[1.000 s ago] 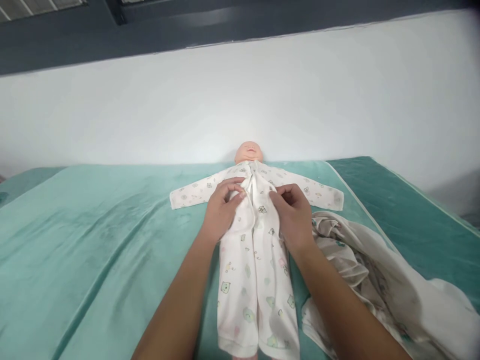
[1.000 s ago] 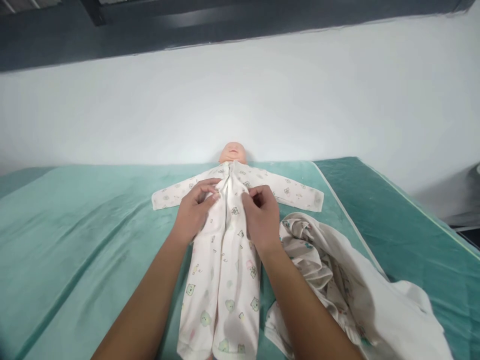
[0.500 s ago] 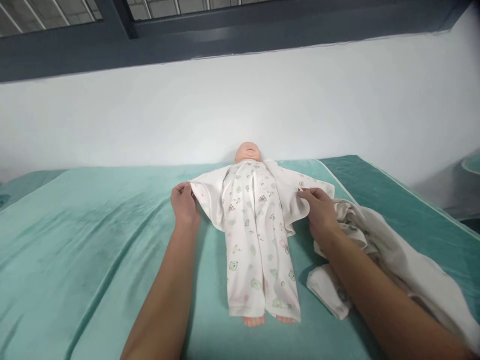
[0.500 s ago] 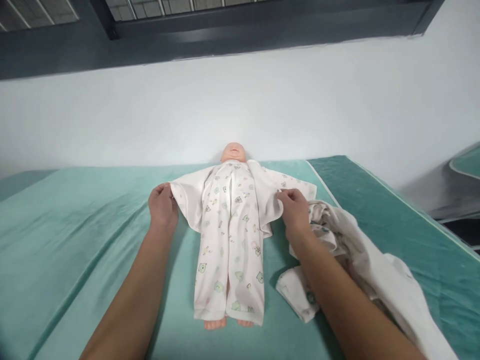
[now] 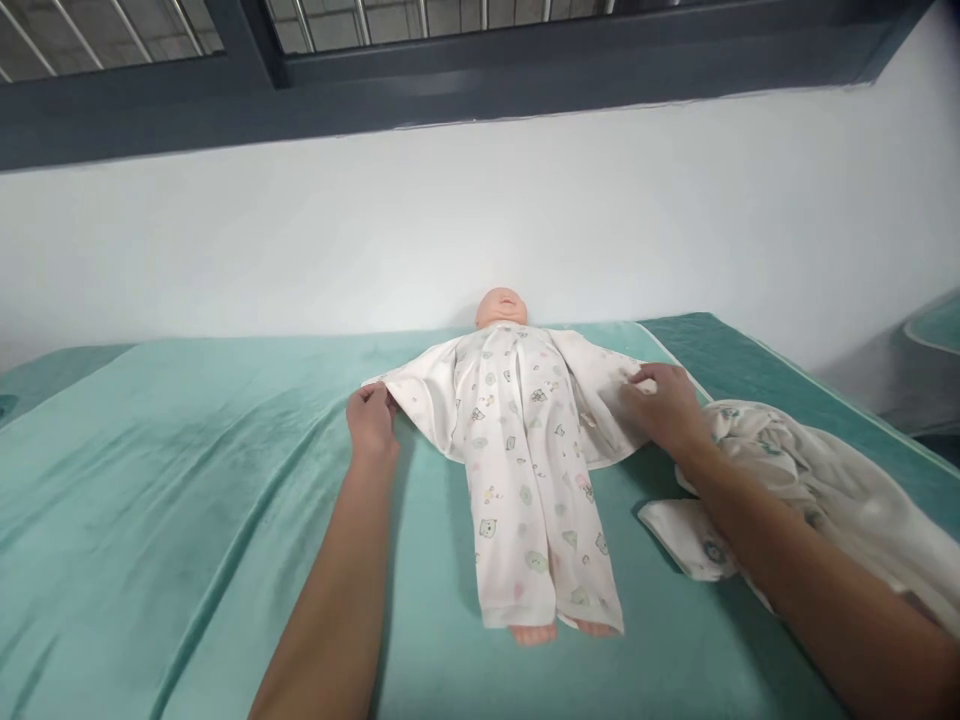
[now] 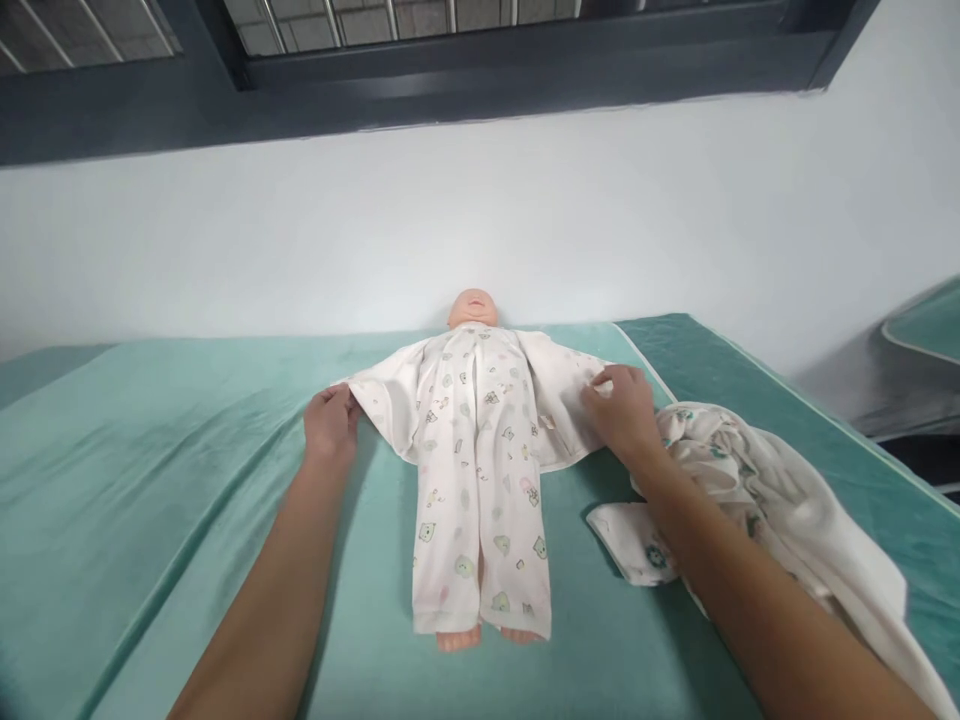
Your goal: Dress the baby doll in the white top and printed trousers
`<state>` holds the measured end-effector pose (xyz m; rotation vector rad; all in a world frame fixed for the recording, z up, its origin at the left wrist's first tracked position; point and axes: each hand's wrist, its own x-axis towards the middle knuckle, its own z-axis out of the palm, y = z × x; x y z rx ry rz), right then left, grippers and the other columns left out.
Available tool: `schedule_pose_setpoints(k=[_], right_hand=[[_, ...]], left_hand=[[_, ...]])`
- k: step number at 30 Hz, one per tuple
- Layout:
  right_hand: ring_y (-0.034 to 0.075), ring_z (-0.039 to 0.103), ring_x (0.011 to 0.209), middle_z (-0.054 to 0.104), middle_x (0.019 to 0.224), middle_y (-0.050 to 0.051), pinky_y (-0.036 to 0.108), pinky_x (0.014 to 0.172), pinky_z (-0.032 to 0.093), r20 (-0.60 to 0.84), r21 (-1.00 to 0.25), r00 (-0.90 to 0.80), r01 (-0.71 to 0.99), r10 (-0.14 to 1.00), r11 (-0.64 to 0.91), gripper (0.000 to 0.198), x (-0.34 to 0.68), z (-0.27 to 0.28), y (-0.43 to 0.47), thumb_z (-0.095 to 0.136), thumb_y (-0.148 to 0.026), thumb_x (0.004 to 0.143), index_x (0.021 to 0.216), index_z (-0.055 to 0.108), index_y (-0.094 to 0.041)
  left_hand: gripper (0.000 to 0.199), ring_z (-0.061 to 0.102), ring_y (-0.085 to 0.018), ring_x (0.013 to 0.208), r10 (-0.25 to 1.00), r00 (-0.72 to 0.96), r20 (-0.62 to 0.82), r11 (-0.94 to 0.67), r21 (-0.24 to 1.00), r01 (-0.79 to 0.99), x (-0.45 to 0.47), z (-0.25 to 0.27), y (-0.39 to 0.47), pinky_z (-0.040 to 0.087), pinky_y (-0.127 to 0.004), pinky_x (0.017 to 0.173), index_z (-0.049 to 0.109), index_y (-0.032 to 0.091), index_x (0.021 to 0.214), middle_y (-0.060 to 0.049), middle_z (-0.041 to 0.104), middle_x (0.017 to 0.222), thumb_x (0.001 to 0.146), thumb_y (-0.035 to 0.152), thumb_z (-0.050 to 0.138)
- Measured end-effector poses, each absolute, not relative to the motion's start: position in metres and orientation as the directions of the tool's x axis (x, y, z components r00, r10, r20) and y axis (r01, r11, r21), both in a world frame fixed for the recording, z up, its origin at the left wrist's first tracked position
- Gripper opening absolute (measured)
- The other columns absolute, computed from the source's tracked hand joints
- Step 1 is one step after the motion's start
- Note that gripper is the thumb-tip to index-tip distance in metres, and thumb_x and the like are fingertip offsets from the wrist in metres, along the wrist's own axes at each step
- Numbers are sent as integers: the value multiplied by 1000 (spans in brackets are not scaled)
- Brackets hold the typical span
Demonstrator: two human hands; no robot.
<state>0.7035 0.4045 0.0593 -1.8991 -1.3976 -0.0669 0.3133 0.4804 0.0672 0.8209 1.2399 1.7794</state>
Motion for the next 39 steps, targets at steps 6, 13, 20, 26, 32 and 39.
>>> schedule_pose_setpoints(k=[6, 13, 20, 26, 32, 39], right_hand=[[28, 53, 122, 63, 126, 12, 44, 108, 38, 565, -469, 106, 857, 818, 213, 37, 646, 85, 468, 46, -28, 85, 116, 64, -21], [27, 62, 107, 70, 120, 4, 39, 87, 47, 198, -514, 177, 856, 964, -52, 41, 633, 95, 525, 36, -36, 92, 114, 69, -29], [24, 64, 96, 73, 107, 7, 35, 82, 47, 99, -458, 202, 878, 974, -136, 32, 676, 86, 554, 47, -24, 81, 96, 76, -24], [27, 63, 102, 71, 112, 8, 39, 85, 47, 134, -467, 279, 864, 951, -188, 30, 680, 97, 540, 54, -30, 80, 102, 73, -23], [24, 60, 113, 65, 126, 9, 36, 96, 46, 363, -539, -30, 808, 931, 236, 36, 603, 147, 515, 47, -29, 89, 119, 64, -19], [28, 67, 91, 73, 101, 13, 35, 74, 48, -258, -118, -459, 888, 850, 444, 23, 494, 178, 546, 58, -26, 84, 101, 71, -17]], left_hand=[[20, 59, -20, 110, 750, -367, 551, -341, 797, 499, 345, 87, 494, 46, -38, 101, 62, 22, 104, -7, 66, 113, 91, 32, 51], [35, 59, -26, 115, 874, 216, 435, -400, 394, 828, 384, 86, 543, 42, -39, 100, 64, 23, 122, -9, 67, 122, 98, 31, 38], [38, 65, -27, 98, 953, 116, 280, -189, 249, 950, 371, 90, 558, 45, -36, 82, 64, 28, 120, -9, 72, 108, 98, 28, 33], [31, 66, -27, 92, 983, -65, 172, 0, 355, 935, 355, 98, 558, 44, -34, 71, 71, 29, 103, -8, 74, 102, 90, 32, 43], [36, 66, -26, 90, 980, -91, 178, 12, 401, 916, 357, 94, 546, 44, -33, 70, 72, 29, 100, -8, 75, 99, 91, 33, 38], [36, 67, -30, 98, 983, -77, 169, 8, 374, 927, 354, 94, 542, 46, -38, 76, 72, 29, 104, -10, 74, 103, 92, 37, 39]])
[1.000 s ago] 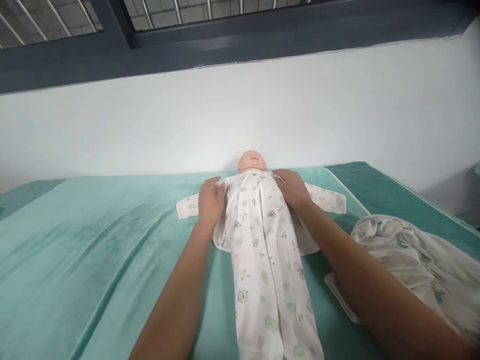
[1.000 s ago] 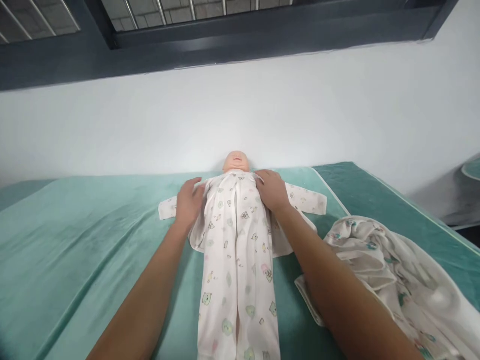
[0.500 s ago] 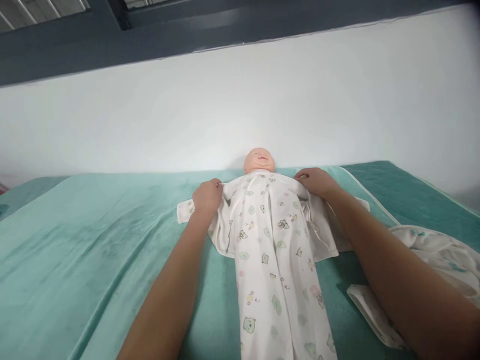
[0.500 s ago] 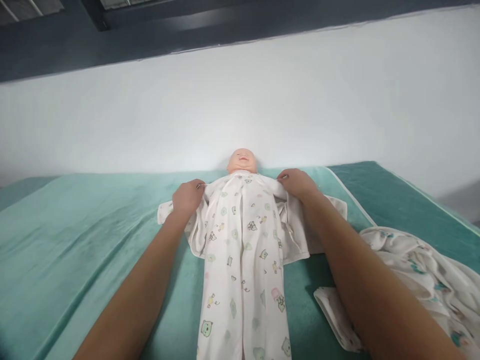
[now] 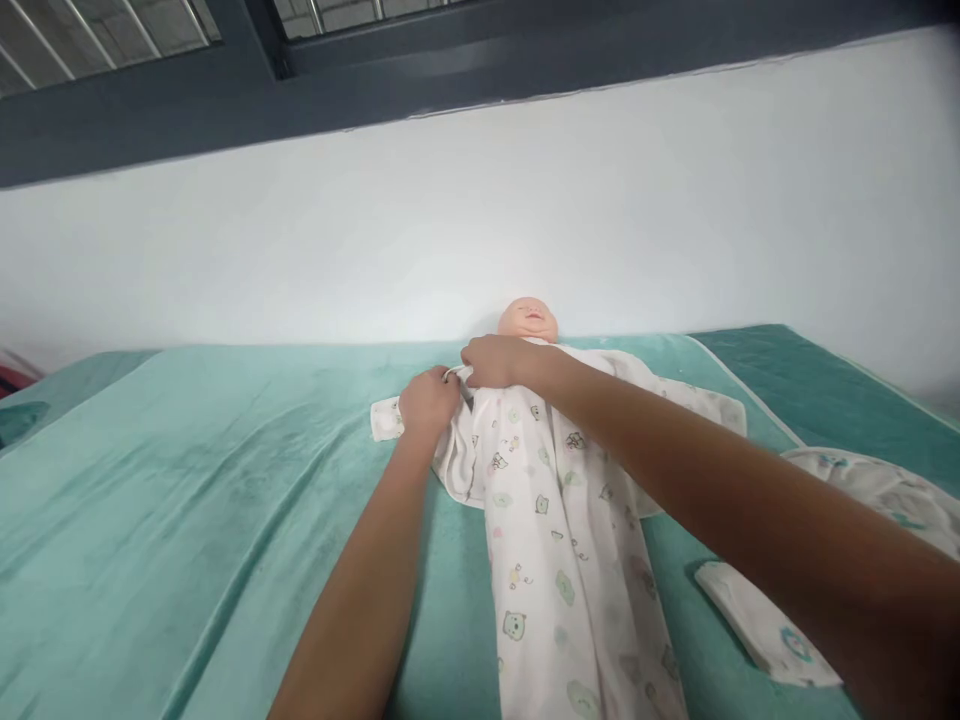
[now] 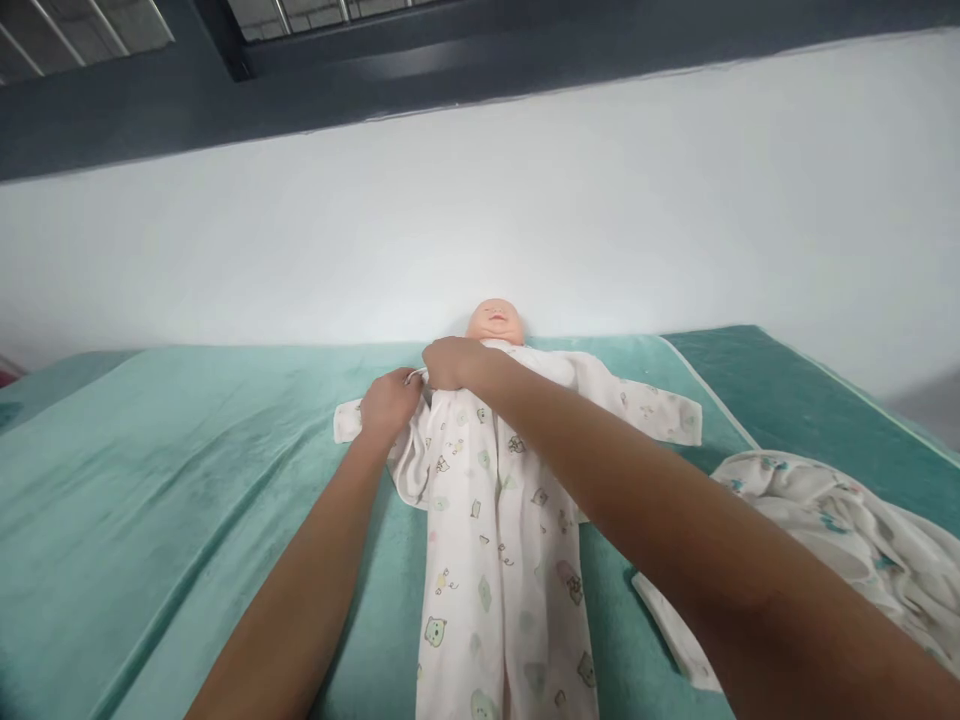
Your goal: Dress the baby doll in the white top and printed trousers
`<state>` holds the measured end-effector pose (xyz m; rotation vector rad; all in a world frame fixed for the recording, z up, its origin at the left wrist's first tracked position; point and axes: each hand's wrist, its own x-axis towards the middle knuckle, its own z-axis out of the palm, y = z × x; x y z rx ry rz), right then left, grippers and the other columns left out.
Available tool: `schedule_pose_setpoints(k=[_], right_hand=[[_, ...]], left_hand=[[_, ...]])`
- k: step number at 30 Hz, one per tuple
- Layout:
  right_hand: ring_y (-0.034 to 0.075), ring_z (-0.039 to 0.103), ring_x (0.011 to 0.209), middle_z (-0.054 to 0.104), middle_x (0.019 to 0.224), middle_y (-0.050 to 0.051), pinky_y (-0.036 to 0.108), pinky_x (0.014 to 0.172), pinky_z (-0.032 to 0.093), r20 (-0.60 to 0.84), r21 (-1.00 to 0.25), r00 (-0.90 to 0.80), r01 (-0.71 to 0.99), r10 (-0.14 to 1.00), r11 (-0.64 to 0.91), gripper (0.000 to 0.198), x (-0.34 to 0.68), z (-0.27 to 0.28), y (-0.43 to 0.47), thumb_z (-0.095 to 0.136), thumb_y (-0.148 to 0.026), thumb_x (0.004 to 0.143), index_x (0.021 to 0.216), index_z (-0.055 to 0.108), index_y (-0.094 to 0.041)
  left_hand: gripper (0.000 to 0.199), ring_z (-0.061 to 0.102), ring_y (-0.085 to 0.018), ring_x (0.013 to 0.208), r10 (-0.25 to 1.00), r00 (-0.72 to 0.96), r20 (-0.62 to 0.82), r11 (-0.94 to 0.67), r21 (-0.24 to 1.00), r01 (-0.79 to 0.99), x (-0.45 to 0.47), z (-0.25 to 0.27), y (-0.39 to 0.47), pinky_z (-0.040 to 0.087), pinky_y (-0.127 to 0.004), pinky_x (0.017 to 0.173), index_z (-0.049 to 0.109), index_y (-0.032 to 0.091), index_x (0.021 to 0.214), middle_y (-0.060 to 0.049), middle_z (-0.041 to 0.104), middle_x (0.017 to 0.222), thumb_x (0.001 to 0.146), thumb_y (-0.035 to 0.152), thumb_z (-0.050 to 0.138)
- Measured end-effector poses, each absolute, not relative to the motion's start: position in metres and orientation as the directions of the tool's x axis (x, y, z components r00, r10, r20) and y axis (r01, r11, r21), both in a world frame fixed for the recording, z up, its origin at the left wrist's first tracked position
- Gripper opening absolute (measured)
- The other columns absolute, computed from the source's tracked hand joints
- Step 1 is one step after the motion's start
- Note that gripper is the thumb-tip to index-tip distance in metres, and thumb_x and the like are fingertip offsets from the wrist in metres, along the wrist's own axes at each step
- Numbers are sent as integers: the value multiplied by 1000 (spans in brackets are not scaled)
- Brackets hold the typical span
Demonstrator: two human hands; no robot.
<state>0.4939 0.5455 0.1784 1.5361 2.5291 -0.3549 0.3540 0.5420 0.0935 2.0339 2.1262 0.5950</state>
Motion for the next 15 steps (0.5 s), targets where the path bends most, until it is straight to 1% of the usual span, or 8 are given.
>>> schedule_pose_setpoints(k=[2, 4, 5, 7, 10, 12, 15], right_hand=[[27, 67, 78, 72, 84, 11, 35, 68, 48, -352, -78, -453, 886, 819, 457, 13, 479, 177, 555, 63, -24, 79, 84, 72, -17], [26, 67, 73, 71, 78, 9, 35, 66, 48, -381, -72, -465, 877, 799, 475, 10, 472, 174, 562, 65, -24, 75, 75, 71, -16], [26, 67, 73, 70, 78, 9, 35, 66, 48, -385, -68, -472, 871, 793, 486, 10, 472, 172, 565, 66, -24, 74, 75, 71, -16], [26, 67, 76, 71, 82, 8, 36, 67, 48, -368, -71, -485, 865, 793, 496, 15, 474, 170, 569, 67, -29, 74, 83, 73, -19], [28, 67, 85, 72, 96, 7, 37, 69, 48, -333, -101, -497, 864, 801, 494, 32, 482, 170, 573, 68, -46, 74, 98, 73, -25], [29, 67, 89, 71, 105, 6, 39, 70, 48, -322, -124, -503, 862, 802, 491, 41, 489, 171, 574, 68, -55, 73, 104, 71, -30], [28, 67, 88, 71, 108, 4, 39, 71, 46, -295, -151, -518, 855, 802, 497, 37, 501, 174, 575, 67, -55, 74, 102, 71, -32]], left_hand=[[36, 67, -32, 100, 984, -77, 160, 11, 376, 926, 353, 93, 542, 46, -39, 76, 71, 29, 107, -11, 74, 106, 91, 36, 40], [36, 67, -32, 99, 986, -82, 147, 20, 378, 925, 352, 92, 542, 46, -40, 76, 71, 28, 107, -11, 74, 105, 91, 35, 41], [35, 67, -32, 99, 986, -81, 146, 20, 380, 925, 352, 92, 542, 46, -40, 77, 72, 28, 107, -11, 74, 105, 91, 34, 41], [35, 67, -31, 99, 985, -76, 154, 10, 390, 921, 351, 92, 542, 46, -39, 78, 72, 27, 107, -12, 74, 104, 91, 33, 41], [35, 66, -30, 102, 984, -91, 154, 12, 450, 893, 348, 93, 542, 46, -37, 78, 71, 28, 111, -10, 74, 109, 90, 33, 43], [35, 65, -29, 102, 982, -118, 145, 29, 506, 862, 345, 93, 541, 46, -36, 77, 70, 29, 113, -9, 73, 111, 88, 33, 45], [34, 65, -29, 101, 976, -150, 160, 31, 575, 817, 336, 91, 541, 46, -36, 78, 72, 28, 109, -9, 74, 109, 86, 31, 47]])
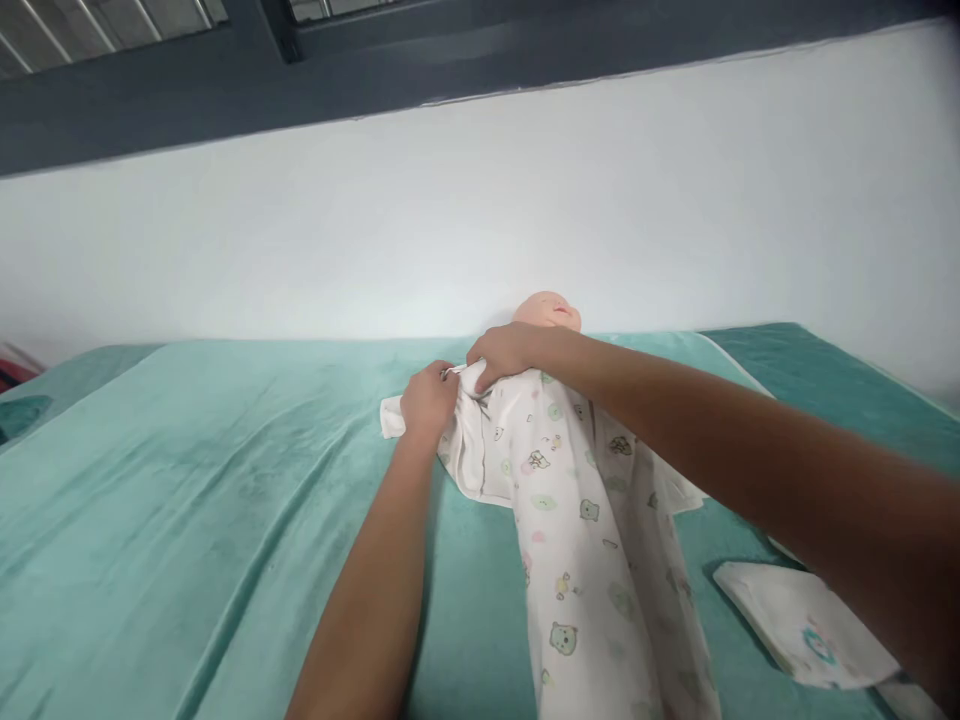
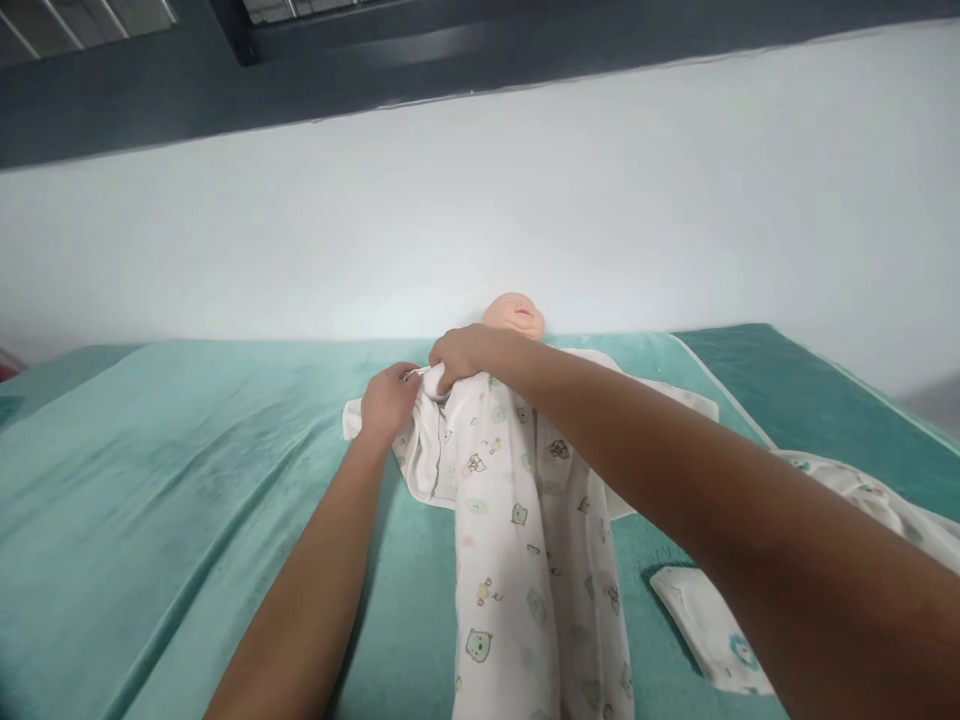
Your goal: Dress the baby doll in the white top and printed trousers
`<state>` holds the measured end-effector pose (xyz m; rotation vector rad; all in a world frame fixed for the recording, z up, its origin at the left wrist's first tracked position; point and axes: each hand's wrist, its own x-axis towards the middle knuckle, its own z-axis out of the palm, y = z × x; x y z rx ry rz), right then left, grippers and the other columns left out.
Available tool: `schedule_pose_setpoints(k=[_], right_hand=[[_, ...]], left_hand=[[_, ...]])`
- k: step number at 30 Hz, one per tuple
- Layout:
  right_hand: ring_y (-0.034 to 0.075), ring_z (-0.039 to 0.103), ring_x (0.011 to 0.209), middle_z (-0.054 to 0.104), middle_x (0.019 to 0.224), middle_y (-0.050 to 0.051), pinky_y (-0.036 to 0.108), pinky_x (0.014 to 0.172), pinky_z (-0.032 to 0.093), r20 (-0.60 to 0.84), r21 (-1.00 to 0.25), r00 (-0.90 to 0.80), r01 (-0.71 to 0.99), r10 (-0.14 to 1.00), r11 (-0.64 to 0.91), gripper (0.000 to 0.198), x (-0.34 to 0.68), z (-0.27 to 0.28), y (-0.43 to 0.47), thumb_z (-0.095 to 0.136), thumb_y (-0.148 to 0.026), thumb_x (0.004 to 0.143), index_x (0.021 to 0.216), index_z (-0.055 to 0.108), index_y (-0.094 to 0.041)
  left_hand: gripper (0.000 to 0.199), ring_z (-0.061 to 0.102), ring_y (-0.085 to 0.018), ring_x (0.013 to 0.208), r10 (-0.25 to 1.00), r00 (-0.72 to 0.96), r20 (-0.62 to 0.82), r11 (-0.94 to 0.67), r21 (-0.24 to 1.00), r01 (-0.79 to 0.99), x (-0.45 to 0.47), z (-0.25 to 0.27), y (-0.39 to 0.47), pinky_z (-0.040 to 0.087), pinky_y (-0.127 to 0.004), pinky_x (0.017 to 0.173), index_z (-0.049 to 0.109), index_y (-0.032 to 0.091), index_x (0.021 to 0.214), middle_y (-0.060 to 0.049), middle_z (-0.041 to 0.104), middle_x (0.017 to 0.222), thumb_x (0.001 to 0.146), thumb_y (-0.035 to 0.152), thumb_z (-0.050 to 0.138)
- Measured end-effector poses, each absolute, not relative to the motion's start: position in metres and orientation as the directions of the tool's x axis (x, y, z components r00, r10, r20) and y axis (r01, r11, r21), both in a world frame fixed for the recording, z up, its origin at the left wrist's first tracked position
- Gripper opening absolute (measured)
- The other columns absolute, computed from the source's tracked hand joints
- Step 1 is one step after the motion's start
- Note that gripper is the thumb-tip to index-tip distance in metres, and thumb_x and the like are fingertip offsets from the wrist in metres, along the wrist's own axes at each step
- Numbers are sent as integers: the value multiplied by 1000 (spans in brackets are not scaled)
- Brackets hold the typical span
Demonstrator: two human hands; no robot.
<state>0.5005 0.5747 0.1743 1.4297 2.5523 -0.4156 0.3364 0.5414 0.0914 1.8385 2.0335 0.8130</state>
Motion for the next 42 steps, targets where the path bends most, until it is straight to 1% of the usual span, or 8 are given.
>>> schedule_pose_setpoints(k=[5, 12, 20, 23, 28, 31, 37, 42], right_hand=[[28, 65, 92, 71, 107, 4, 38, 75, 44, -208, -142, -529, 849, 823, 510, 33, 528, 187, 573, 69, -49, 74, 99, 73, -29], [28, 64, 93, 71, 107, 6, 36, 71, 42, -123, -108, -464, 885, 877, 453, 32, 545, 205, 553, 67, -48, 76, 99, 73, -27], [25, 65, 90, 71, 110, 5, 33, 69, 43, -154, -159, -521, 852, 839, 500, 37, 517, 186, 552, 65, -49, 79, 107, 71, -26], [28, 65, 95, 71, 113, 6, 35, 72, 44, -180, -142, -517, 856, 837, 498, 40, 506, 180, 556, 65, -51, 79, 111, 70, -27], [29, 62, 108, 64, 130, 7, 37, 82, 46, -214, -216, -533, 843, 818, 493, 50, 507, 179, 564, 61, -53, 83, 126, 63, -28], [27, 62, 109, 66, 126, 7, 38, 90, 46, -46, -358, -550, 789, 834, 500, 42, 528, 182, 560, 55, -51, 88, 120, 66, -26], [26, 59, 113, 67, 124, 7, 42, 98, 45, 385, -579, -110, 744, 916, 333, 37, 602, 143, 506, 43, -41, 94, 117, 67, -24], [32, 53, 123, 59, 136, 8, 50, 103, 40, 410, -427, 94, 899, 907, 99, 47, 652, 80, 466, 47, -19, 84, 128, 62, -24]], left_hand=[[28, 66, -23, 91, 975, -146, 168, -15, 702, 712, 319, 80, 544, 47, -32, 77, 73, 24, 99, -6, 75, 97, 81, 26, 52], [25, 66, -27, 96, 978, -137, 159, -1, 657, 754, 318, 73, 530, 46, -35, 79, 69, 26, 102, -8, 74, 101, 84, 24, 52], [22, 57, -32, 112, 916, 113, 384, -195, 180, 964, 339, 84, 518, 39, -45, 95, 59, 23, 110, -12, 67, 112, 89, 23, 51], [28, 56, -31, 111, 899, 237, 369, -307, 142, 941, 346, 85, 520, 40, -43, 92, 53, 22, 117, -12, 64, 115, 90, 29, 53], [20, 57, -31, 108, 931, 162, 326, -204, 98, 974, 346, 84, 527, 41, -42, 87, 54, 19, 110, -14, 63, 112, 94, 20, 42], [21, 57, -31, 109, 934, 115, 339, -144, 60, 988, 339, 83, 531, 42, -42, 87, 54, 18, 109, -14, 63, 112, 92, 16, 42], [26, 58, -31, 109, 944, 18, 330, -57, 108, 992, 329, 85, 532, 46, -41, 85, 54, 19, 113, -12, 64, 114, 89, 17, 46], [41, 53, -33, 116, 948, 103, 303, -150, 137, 979, 331, 84, 526, 47, -48, 91, 51, 21, 127, -12, 59, 126, 86, 20, 48]])
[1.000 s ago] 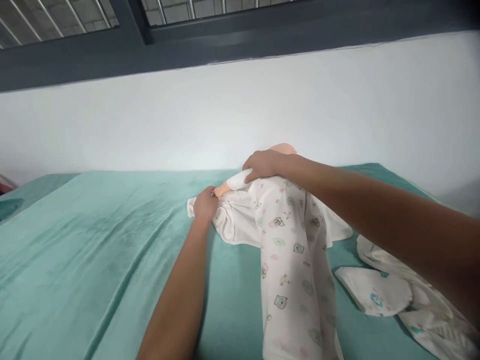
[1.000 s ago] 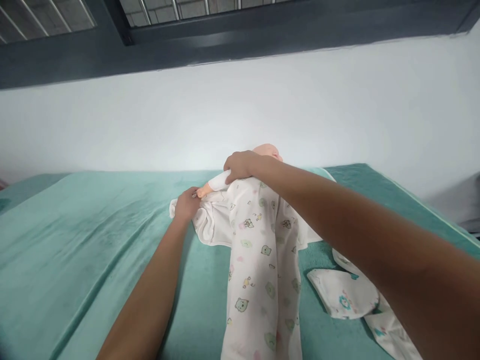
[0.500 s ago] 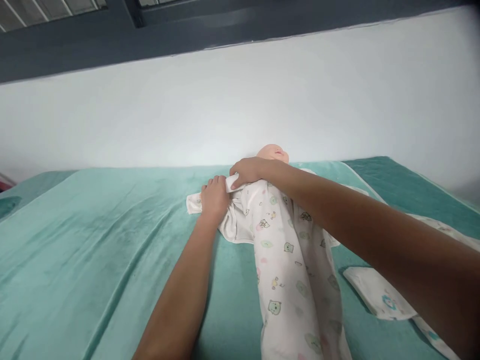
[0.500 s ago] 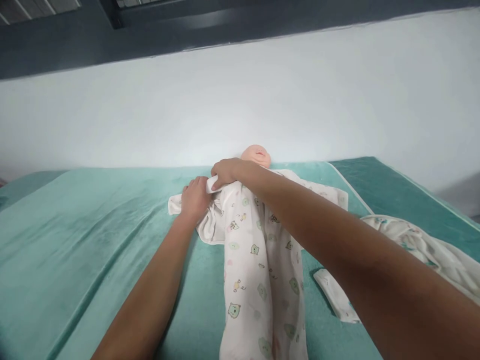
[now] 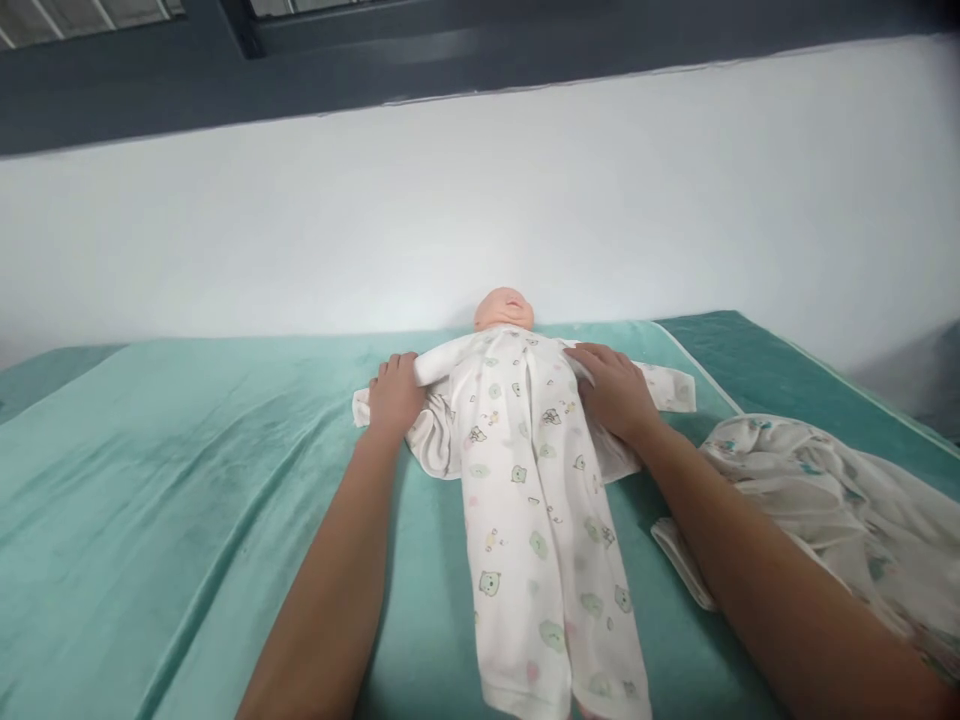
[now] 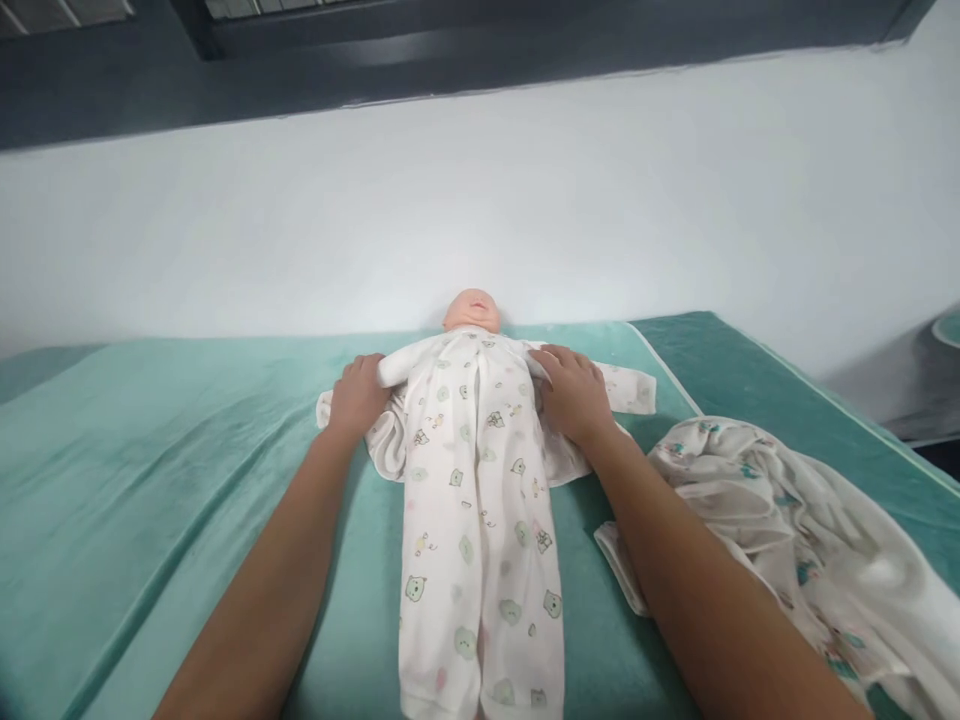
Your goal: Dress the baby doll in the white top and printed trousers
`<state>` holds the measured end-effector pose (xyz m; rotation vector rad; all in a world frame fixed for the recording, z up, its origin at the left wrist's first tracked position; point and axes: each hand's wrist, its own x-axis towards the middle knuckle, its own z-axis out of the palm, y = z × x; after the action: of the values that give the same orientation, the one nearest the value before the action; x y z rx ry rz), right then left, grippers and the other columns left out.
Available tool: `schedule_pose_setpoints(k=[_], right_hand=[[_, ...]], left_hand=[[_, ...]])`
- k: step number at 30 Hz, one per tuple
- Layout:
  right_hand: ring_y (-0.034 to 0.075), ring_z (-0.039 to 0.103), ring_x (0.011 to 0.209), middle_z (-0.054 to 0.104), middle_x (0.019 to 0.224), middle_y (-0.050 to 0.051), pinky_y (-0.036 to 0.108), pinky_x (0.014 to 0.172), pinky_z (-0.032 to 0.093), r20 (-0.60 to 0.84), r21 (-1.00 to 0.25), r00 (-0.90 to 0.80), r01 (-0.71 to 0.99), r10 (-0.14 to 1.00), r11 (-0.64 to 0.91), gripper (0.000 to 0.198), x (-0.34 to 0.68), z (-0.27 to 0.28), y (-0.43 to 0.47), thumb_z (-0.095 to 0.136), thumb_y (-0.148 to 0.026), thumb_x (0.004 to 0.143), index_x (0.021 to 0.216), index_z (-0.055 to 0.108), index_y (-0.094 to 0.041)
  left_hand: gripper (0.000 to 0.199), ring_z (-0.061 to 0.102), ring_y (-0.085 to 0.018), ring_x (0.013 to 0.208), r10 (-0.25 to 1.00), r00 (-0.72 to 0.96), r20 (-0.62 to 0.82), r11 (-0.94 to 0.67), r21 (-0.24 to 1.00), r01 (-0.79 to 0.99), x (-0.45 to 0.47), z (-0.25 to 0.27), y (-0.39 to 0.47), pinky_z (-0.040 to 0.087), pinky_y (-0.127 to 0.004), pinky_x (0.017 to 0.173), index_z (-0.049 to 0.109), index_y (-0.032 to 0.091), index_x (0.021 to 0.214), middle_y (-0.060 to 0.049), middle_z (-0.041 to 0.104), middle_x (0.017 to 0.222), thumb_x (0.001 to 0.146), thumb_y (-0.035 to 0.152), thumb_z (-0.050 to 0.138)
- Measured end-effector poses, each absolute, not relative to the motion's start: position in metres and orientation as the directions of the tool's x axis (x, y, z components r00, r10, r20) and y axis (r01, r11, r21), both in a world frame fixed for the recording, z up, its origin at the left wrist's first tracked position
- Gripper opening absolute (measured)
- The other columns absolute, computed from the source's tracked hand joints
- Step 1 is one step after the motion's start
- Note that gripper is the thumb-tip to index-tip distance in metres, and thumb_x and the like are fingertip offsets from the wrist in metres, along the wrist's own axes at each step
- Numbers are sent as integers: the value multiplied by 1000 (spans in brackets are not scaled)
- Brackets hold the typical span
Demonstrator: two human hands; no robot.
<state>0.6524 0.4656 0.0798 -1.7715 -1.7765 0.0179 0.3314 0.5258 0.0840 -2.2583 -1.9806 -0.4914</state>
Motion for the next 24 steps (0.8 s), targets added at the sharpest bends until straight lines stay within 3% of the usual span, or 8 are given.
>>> schedule_pose_setpoints(k=[2, 5, 8, 11, 13, 16, 18, 24], right_hand=[[31, 56, 119, 61, 134, 6, 48, 100, 43, 414, -427, 145, 903, 898, 51, 50, 666, 70, 465, 44, -14, 82, 126, 64, -26], [28, 60, 114, 66, 126, 7, 44, 97, 46, 365, -544, 295, 837, 883, -56, 46, 675, 70, 474, 41, -16, 84, 122, 66, -24], [29, 59, 114, 66, 124, 9, 44, 96, 45, 317, -563, 334, 819, 888, -107, 45, 673, 71, 481, 41, -21, 87, 125, 64, -24], [31, 59, 112, 67, 122, 10, 45, 94, 43, 303, -512, 331, 847, 894, -140, 42, 665, 70, 484, 39, -26, 91, 126, 62, -24], [31, 60, 109, 68, 118, 11, 45, 92, 43, 291, -491, 342, 855, 894, -167, 40, 661, 70, 485, 39, -29, 92, 123, 63, -24], [30, 61, 107, 69, 114, 11, 42, 90, 42, 268, -500, 366, 843, 891, -196, 37, 661, 73, 486, 39, -30, 93, 119, 64, -23], [30, 61, 107, 70, 111, 11, 42, 91, 40, 247, -520, 371, 830, 895, -200, 35, 662, 75, 486, 40, -32, 93, 117, 64, -24], [30, 61, 112, 72, 111, 11, 46, 103, 31, 217, -528, 382, 820, 898, -221, 32, 663, 75, 487, 41, -30, 92, 112, 65, -22]], left_hand=[[52, 50, -33, 122, 936, 133, 327, -195, 166, 967, 335, 86, 521, 45, -50, 97, 49, 21, 133, -12, 56, 133, 81, 14, 48], [63, 45, -29, 130, 882, 226, 413, -339, 225, 913, 347, 99, 509, 39, -46, 107, 51, 21, 133, -9, 55, 137, 73, 4, 44], [55, 51, -22, 125, 823, 323, 468, -514, 371, 773, 372, 126, 492, 40, -37, 108, 59, 22, 125, -4, 61, 131, 77, 4, 39], [39, 58, -19, 117, 806, 425, 412, -589, 486, 646, 413, 158, 477, 46, -32, 102, 63, 23, 119, -2, 66, 126, 89, 17, 38], [36, 59, -20, 119, 784, 536, 312, -620, 420, 662, 448, 175, 473, 46, -33, 101, 64, 23, 121, -2, 65, 129, 93, 28, 41], [33, 63, -28, 110, 769, 639, 19, -637, 94, 765, 503, 186, 480, 48, -40, 95, 69, 18, 112, -10, 69, 119, 92, 33, 48], [28, 63, -28, 109, 747, 639, -184, -660, -85, 747, 534, 184, 489, 49, -39, 93, 70, 17, 108, -13, 68, 116, 90, 23, 50], [36, 56, -31, 122, 718, 630, -296, -686, -149, 712, 575, 160, 526, 47, -42, 98, 66, 18, 121, -16, 56, 137, 87, 21, 54]])
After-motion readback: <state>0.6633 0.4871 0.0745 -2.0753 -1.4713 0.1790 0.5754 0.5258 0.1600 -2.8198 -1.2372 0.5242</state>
